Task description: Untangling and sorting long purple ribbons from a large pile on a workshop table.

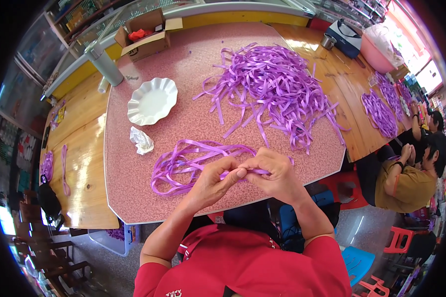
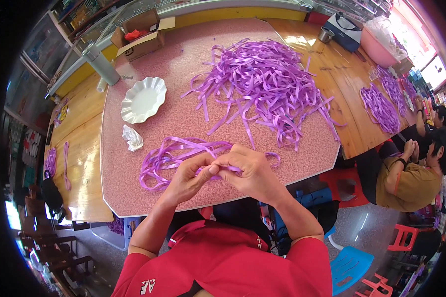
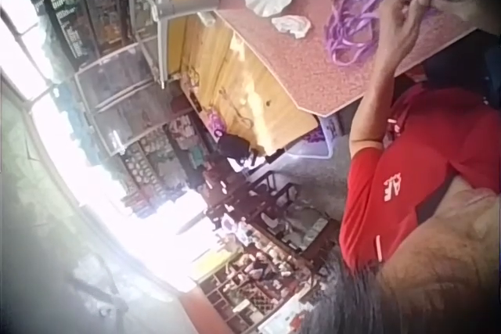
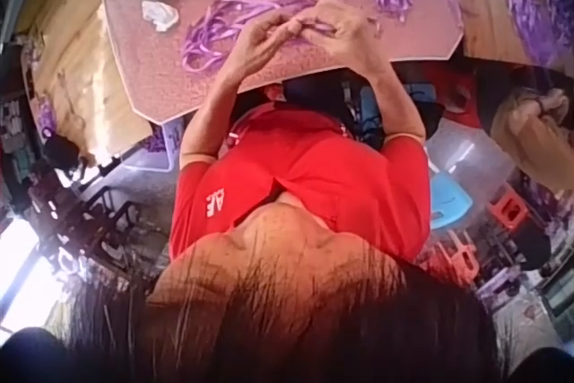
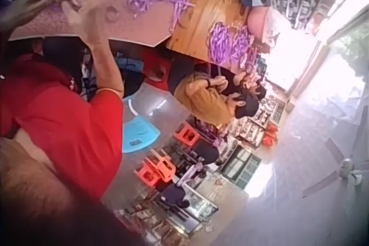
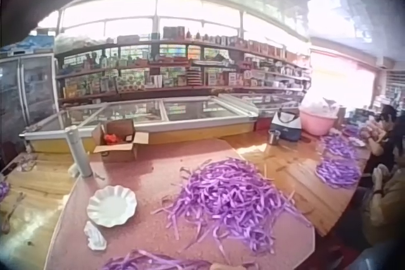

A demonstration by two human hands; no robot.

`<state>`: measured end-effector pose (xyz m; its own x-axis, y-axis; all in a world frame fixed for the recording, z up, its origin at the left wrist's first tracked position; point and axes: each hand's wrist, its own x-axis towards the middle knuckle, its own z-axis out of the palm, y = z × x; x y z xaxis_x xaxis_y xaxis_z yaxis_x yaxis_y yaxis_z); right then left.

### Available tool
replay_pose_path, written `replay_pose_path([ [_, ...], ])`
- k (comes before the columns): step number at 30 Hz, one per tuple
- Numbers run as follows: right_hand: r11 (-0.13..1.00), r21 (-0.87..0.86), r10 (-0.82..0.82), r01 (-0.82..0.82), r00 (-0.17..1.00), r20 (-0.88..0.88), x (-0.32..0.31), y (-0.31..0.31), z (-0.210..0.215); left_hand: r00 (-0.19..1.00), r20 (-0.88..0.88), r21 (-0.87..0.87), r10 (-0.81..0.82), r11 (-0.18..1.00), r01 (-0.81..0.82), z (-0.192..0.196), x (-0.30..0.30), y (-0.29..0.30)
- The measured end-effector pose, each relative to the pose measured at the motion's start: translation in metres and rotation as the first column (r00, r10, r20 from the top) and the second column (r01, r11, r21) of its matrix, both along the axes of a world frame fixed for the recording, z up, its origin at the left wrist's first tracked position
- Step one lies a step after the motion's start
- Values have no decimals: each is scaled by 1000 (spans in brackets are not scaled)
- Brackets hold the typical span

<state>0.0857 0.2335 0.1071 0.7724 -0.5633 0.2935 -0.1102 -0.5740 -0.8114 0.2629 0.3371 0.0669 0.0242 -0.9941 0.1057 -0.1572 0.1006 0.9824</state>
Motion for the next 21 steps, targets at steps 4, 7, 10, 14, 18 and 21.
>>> replay_pose_path([
  [4, 976, 87, 188, -199, 975, 122, -3, -2, -3, 990, -142, 141, -23, 989, 43, 0, 6, 8],
  [7, 965, 119, 219, -232, 969, 111, -9, 0, -5, 987, -99, 76, -126, 988, 134, 5, 11, 14],
  [10, 957, 67, 281, -283, 959, 38, -16, 1, -9, 949, 25, 121, -313, 944, 308, 14, 19, 22],
  [14, 916, -85, 399, -392, 913, 86, -17, 10, -13, 880, 46, 121, -473, 877, 465, 16, 19, 34],
  [18, 888, -188, 434, -419, 900, 44, -23, 15, -14, 857, 139, -5, -497, 865, 502, 11, 18, 41],
  [21, 873, -207, 466, -442, 881, 85, -27, 17, -23, 849, 121, -3, -514, 855, 518, 6, 14, 50],
])
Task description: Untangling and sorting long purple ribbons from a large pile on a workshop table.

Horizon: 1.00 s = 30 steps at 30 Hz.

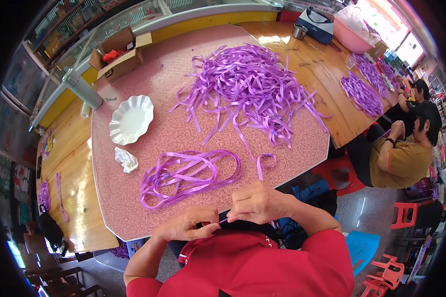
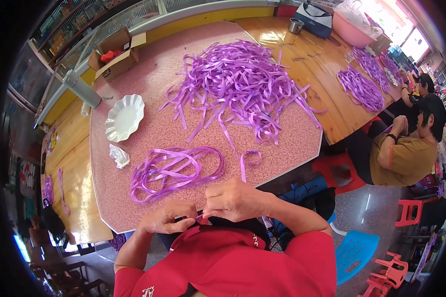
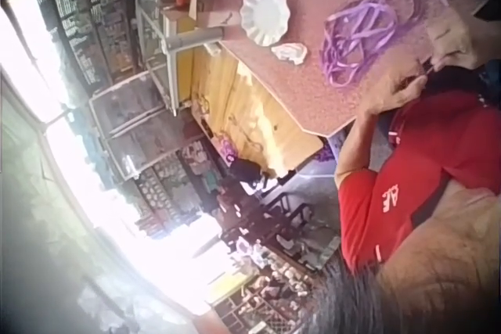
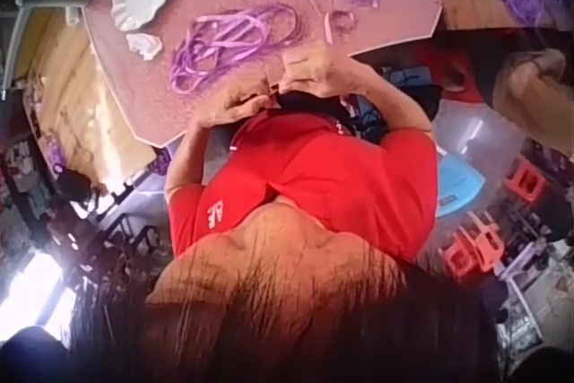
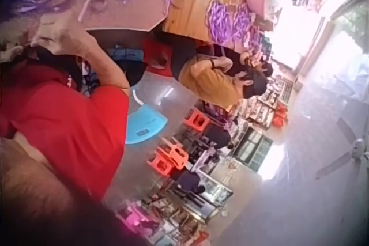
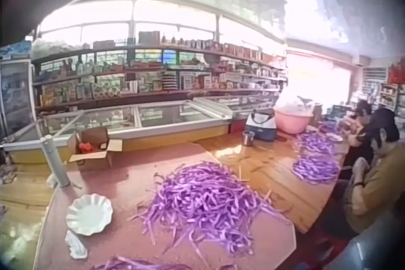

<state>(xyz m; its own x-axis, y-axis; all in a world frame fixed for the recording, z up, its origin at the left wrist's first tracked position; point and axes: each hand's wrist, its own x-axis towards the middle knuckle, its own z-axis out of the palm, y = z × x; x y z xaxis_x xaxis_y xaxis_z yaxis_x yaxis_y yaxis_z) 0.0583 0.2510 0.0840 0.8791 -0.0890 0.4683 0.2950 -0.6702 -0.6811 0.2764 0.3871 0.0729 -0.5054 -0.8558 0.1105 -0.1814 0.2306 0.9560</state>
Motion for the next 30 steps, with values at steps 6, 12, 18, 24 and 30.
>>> replay_pose_path([
  [6, 994, -56, -87, 94, 989, 118, -8, -4, 12, 995, -72, 129, -76, 988, 85, 1, 2, -12],
  [12, 833, -151, -477, 532, 830, 289, -31, -31, 55, 970, -42, -224, 240, 944, -243, 9, -33, -84],
  [18, 495, 868, -665, -28, 631, 400, -61, -48, 98, 978, 110, -350, 179, 928, -130, -14, -73, -139],
  [24, 536, 841, -812, 76, 320, 488, -143, -117, 78, 982, -52, 74, 180, 982, -176, 7, -45, -123],
  [30, 308, 808, -938, 502, 301, 171, -152, -146, 12, 939, 41, 92, 341, 935, -344, 28, 22, -84],
])
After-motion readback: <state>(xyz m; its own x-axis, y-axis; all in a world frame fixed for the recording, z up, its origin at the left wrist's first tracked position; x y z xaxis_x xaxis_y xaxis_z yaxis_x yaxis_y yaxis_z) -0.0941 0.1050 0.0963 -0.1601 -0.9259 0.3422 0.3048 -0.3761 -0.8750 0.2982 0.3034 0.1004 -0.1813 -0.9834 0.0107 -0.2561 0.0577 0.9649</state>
